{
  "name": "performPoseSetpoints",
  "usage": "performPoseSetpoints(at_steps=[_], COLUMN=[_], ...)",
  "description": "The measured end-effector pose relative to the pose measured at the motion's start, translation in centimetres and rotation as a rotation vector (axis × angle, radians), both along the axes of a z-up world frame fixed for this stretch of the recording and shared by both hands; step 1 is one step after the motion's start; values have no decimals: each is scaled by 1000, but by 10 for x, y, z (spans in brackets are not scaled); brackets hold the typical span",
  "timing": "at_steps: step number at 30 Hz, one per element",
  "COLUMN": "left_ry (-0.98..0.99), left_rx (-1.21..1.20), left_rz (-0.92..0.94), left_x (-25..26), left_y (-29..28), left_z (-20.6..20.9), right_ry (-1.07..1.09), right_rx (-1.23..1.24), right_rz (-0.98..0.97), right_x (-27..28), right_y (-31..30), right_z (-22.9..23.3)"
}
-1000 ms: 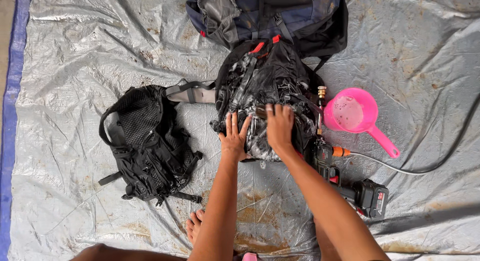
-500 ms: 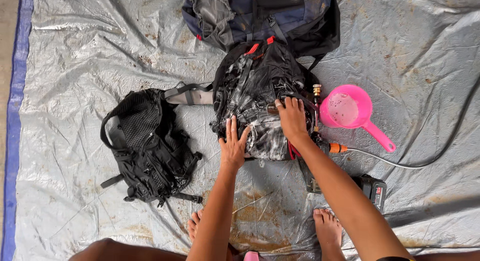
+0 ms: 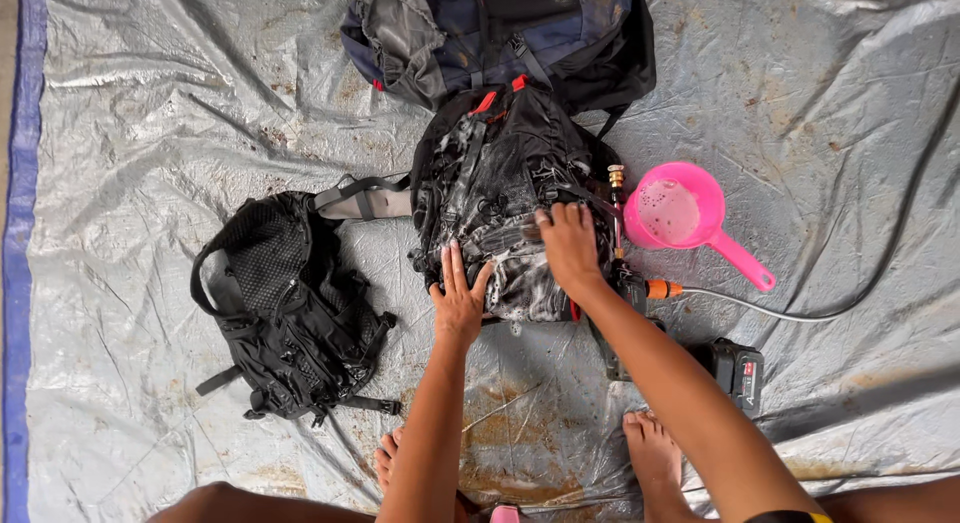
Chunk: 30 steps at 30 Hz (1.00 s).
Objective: The person scrubs a black backpack with soap using their hands. They work on the front and side areas, creating suds and moving the foam around the surface. A pink scoop and a power drill are visible nearby on the tarp.
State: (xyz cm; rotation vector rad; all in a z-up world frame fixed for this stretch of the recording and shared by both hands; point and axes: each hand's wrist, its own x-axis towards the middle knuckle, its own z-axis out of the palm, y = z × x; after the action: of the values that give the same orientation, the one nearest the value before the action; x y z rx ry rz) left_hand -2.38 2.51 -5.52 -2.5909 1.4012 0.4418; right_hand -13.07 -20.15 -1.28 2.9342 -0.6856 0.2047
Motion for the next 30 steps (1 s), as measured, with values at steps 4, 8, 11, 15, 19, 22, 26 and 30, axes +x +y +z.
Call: performPoseSetpoints(at_steps=[4, 8, 11, 15, 19, 22, 26, 30], left_ry=[2, -51, -37, 170, 364, 327, 711, 940], left_rx=[-51, -207, -343, -648, -819, -692, -627, -1165], left_rz=[17, -23, -127, -181, 93, 254, 381, 488], left_x=[-7, -4, -5, 16, 24, 37, 54, 88], left_y=[0, 7, 14, 24, -4, -26, -43, -60], left_z=[6, 32, 56, 35, 22, 7, 23, 9], right_ry=[7, -190, -197, -97, 80, 239, 201, -24], right_rx=[66, 554, 708, 740, 813, 778, 1049, 1191], right_rz=[-79, -83, -243, -155, -139, -122, -118, -80], right_x=[3, 39, 44, 15, -22, -17, -12, -2], right_y=[5, 36, 19, -32, -43, -54, -44, -52], right_z=[-7, 27, 50, 13, -13, -23, 31, 66])
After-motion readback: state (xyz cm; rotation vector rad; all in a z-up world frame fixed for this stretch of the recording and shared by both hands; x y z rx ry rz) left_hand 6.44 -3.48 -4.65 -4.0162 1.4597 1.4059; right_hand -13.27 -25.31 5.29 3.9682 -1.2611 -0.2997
